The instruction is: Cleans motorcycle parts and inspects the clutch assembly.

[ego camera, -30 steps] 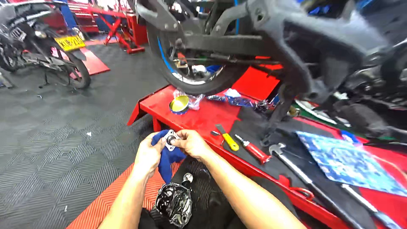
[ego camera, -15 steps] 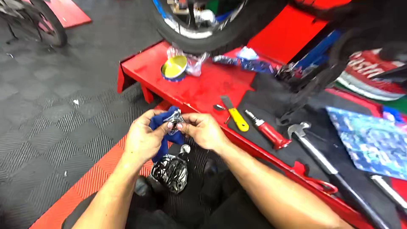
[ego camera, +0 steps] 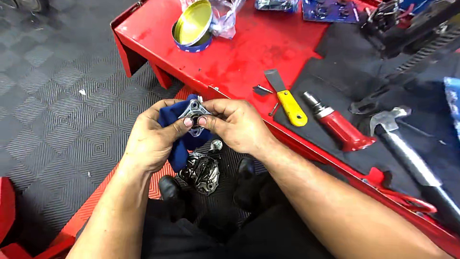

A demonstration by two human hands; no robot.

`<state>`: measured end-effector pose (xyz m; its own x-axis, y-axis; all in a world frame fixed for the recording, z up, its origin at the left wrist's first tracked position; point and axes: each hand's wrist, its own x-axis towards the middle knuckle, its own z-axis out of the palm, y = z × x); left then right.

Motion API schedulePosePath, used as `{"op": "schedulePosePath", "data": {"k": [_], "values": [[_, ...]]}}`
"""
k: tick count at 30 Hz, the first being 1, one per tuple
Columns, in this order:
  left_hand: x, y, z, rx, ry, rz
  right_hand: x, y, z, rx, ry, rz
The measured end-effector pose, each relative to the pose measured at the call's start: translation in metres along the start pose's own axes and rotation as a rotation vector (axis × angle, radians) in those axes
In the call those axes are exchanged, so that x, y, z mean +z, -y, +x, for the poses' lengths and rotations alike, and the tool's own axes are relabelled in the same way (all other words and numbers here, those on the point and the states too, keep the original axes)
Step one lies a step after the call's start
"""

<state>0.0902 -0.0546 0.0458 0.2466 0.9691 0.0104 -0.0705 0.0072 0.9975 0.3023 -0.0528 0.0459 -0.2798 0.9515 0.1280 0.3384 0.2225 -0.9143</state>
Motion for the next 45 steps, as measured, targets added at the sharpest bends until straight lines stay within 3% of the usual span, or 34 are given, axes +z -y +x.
{"op": "schedulePosePath", "data": {"k": [5,9,14,19,25,29,35,41,45], "values": [[-0.002,0.005,-0.007,0.022,0.044,-0.163,-0.001,0.003,-0.007,0.000,0.099,0.246],[-0.005,0.009,-0.007,0.087,0.069,-0.192,0.001,0.004,-0.010,-0.084,0.079,0.220],[-0.010,-0.001,-0.005,0.167,0.096,0.025,0.001,0.004,-0.008,-0.154,-0.042,0.155],[-0.011,-0.005,-0.008,0.007,0.133,0.064,0.000,0.008,-0.008,-0.017,-0.013,0.278],[0.003,0.005,-0.008,-0.037,-0.077,-0.154,0.009,0.006,-0.006,0.349,0.095,0.733],[0.017,0.011,-0.009,-0.081,-0.188,-0.345,0.010,0.001,-0.003,0.226,0.125,0.575],[0.006,0.007,-0.009,-0.133,-0.024,-0.417,0.011,0.000,-0.007,0.038,0.165,0.541],[0.001,0.005,-0.011,-0.075,-0.013,-0.348,0.016,0.001,-0.005,-0.021,0.187,0.543],[0.003,0.006,-0.008,0.114,-0.098,-0.113,0.018,0.002,-0.003,-0.007,0.061,0.286]]}}
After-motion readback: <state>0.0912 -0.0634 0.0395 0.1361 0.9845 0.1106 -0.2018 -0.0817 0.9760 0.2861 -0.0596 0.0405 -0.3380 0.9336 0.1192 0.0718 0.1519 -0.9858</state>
